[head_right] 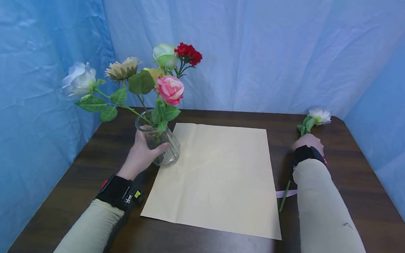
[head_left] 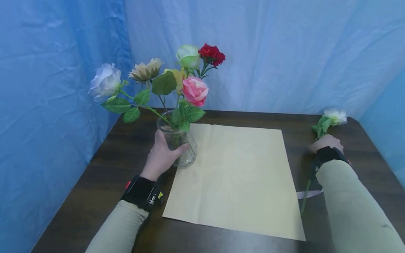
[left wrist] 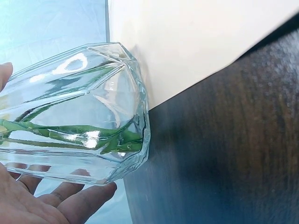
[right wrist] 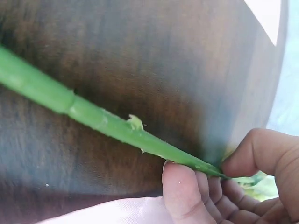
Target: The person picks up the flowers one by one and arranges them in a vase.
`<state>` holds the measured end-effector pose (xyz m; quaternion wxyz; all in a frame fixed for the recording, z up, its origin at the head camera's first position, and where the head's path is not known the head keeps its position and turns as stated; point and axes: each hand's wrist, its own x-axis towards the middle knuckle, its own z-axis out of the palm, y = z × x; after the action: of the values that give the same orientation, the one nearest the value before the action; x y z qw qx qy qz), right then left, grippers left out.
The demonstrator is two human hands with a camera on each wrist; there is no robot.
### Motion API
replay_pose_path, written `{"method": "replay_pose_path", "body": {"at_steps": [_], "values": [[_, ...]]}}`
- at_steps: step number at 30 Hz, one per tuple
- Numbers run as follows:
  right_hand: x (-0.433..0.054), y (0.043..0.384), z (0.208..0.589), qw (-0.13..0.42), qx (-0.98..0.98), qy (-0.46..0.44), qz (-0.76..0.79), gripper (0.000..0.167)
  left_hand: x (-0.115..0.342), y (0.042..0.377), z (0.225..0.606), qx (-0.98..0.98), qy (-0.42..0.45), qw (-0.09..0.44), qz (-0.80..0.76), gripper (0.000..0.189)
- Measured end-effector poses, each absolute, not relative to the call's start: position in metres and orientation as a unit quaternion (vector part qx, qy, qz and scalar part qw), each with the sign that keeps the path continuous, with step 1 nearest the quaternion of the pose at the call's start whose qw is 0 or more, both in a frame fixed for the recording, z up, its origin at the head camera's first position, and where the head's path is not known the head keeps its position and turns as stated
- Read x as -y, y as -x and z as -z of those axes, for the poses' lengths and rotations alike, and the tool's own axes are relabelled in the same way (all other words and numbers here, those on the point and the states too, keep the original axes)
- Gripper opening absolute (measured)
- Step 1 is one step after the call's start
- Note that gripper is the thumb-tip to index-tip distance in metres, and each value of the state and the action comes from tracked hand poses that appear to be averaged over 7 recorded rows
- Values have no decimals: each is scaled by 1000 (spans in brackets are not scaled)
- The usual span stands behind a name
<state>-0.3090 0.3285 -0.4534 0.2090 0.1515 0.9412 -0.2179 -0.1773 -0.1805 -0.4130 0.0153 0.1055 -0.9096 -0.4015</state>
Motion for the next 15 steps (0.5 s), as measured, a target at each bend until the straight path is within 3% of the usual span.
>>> {"method": "replay_pose_path", "body": {"at_steps": [8, 15], "values": [[-340, 307, 451, 189, -931, -135, 283, 46, 179, 177, 411, 908, -104, 11, 405, 108], [-337, 308, 450, 191, -833, -191, 483, 20, 179, 176, 409, 910, -103, 12, 402, 106]]}}
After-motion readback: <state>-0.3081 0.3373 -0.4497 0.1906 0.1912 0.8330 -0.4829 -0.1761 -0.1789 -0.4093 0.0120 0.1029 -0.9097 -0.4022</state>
